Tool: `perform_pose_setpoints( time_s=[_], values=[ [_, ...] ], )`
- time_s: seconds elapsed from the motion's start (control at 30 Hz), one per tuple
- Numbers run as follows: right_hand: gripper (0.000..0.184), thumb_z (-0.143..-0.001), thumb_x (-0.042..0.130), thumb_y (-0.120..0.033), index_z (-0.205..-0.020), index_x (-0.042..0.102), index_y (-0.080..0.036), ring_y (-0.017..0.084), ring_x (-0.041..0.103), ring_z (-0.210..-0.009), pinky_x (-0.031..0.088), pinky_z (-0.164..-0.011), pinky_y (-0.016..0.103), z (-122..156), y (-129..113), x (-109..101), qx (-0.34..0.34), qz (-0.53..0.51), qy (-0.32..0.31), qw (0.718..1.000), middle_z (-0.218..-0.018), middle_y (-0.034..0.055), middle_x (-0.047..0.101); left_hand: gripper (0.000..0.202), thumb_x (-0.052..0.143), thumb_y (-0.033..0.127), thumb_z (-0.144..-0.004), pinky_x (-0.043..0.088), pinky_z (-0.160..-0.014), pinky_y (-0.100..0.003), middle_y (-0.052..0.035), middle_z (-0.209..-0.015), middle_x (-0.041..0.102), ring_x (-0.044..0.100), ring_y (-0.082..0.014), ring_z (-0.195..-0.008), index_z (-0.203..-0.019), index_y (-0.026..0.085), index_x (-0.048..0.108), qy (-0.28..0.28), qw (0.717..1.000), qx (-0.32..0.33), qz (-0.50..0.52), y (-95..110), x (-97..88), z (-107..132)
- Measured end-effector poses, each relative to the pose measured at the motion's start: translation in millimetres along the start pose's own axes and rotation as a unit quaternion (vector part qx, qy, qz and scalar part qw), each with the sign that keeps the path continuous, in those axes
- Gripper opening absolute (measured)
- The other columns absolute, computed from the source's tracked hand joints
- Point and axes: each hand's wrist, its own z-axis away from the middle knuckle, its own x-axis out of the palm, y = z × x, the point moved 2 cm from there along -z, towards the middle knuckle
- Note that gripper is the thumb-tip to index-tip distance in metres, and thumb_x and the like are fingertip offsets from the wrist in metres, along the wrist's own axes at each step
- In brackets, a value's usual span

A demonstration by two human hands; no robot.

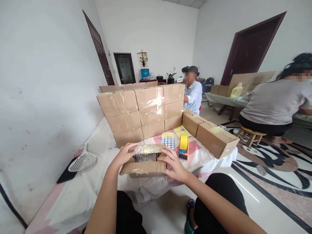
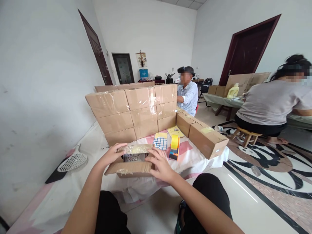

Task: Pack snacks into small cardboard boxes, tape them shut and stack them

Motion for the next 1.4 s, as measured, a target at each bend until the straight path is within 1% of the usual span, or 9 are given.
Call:
perform_pose_setpoints(
  time_s=[0.13,0.23,0.37,0.57,0.77,0.93,1.07,1.2,1.4],
  values=[
    [0.05,-0.09,0.061,-0.035,-0.138,0.049,-0.026,0.029,0.036,-0.149,0.033,-0.122,0.052,-12.1,6.5,30.2,0.115,-0.121,0.183,0.969,-0.157,0.0139,0.039,0.066,0.037,0.06,-0.094,0.041,-0.114,-0.039,-0.0093,-0.151,0.058,0.052,-0.0273,-0.14,-0.145,0.022,0.056,0.001,0.997,-0.021,0.077,11.7,-14.5,11.6],
    [0.065,-0.087,0.06,-0.031,-0.146,0.036,-0.025,0.027,0.037,-0.148,0.03,-0.124,0.05,-14.9,14.2,40.4,0.161,-0.158,0.206,0.952,-0.154,0.0134,0.042,0.063,0.049,0.058,-0.091,0.029,-0.122,-0.043,-0.0064,-0.153,0.056,0.048,-0.0281,-0.143,-0.146,0.027,0.057,0.054,0.998,0.014,0.034,30.1,-18.1,20.6],
    [0.037,-0.09,0.06,-0.04,-0.123,0.055,-0.025,0.028,0.048,-0.137,0.037,-0.119,0.046,-17.7,16.3,34.6,0.17,-0.165,0.201,0.95,-0.137,0.0106,0.056,0.043,0.05,0.053,-0.093,0.025,-0.121,-0.049,-0.005,-0.13,0.074,0.063,-0.031,-0.124,-0.12,0.031,0.075,0.127,0.981,0.088,-0.116,55.5,-15.7,32.8],
    [0.018,-0.087,0.062,-0.039,-0.096,0.055,-0.024,0.024,0.06,-0.107,0.049,-0.1,0.04,-25.7,21.2,35.4,0.182,-0.192,0.258,0.929,-0.108,0.0051,0.062,0.037,0.056,0.035,-0.094,0.034,-0.113,-0.048,-0.0019,-0.139,0.068,0.059,-0.0285,-0.132,-0.128,0.036,0.07,0.06,0.959,0.159,-0.228,67.7,17.2,34.7],
    [0.055,-0.077,0.075,-0.036,-0.125,0.05,-0.028,0.025,0.062,-0.115,0.052,-0.099,0.041,-27.9,33.4,44.9,0.193,-0.304,0.283,0.889,-0.133,0.0083,0.058,0.037,0.046,0.03,-0.098,0.039,-0.111,-0.042,-0.0006,-0.141,0.066,0.056,-0.0239,-0.137,-0.122,0.032,0.074,-0.022,0.95,0.139,-0.28,69.6,44.1,24.5],
    [0.048,-0.083,0.066,-0.046,-0.124,0.053,-0.025,0.029,0.053,-0.129,0.042,-0.112,0.049,-22.1,57.5,0.3,0.231,-0.198,0.352,0.885,-0.136,0.0117,0.055,0.059,0.052,0.057,-0.093,0.032,-0.118,-0.051,-0.0059,-0.156,0.051,0.041,-0.0347,-0.149,-0.146,0.033,0.056,-0.055,0.948,0.098,-0.298,72.7,47.2,35.9],
    [0.061,-0.075,0.069,-0.045,-0.128,0.048,-0.023,0.032,0.049,-0.134,0.042,-0.113,0.05,-9.7,104.1,-47.3,0.304,-0.143,0.452,0.827,-0.14,0.0151,0.051,0.094,0.068,0.06,-0.081,0.023,-0.122,-0.056,-0.0123,-0.161,0.042,0.033,-0.039,-0.152,-0.161,0.028,0.031,-0.073,0.942,0.083,-0.318,73.6,52.8,41.0],
    [0.054,-0.071,0.067,-0.044,-0.118,0.052,-0.021,0.03,0.069,-0.102,0.06,-0.083,0.045,-6.4,140.7,-55.5,0.346,-0.252,0.394,0.814,-0.115,0.0136,0.067,0.076,0.062,0.048,-0.086,0.015,-0.125,-0.057,-0.011,-0.163,0.038,0.027,-0.0331,-0.155,-0.155,0.024,0.043,-0.089,0.93,0.088,-0.346,69.8,62.0,38.6],
    [0.027,-0.063,0.071,-0.037,-0.084,0.065,-0.019,0.027,0.071,-0.072,0.058,-0.064,0.037,-5.1,141.9,-49.6,0.293,-0.27,0.319,0.86,-0.077,0.0069,0.073,0.06,0.061,0.047,-0.086,0.025,-0.122,-0.056,-0.0082,-0.151,0.057,0.049,-0.0324,-0.144,-0.144,0.029,0.059,-0.024,0.929,0.116,-0.35,67.2,58.1,33.6]
  ],
)
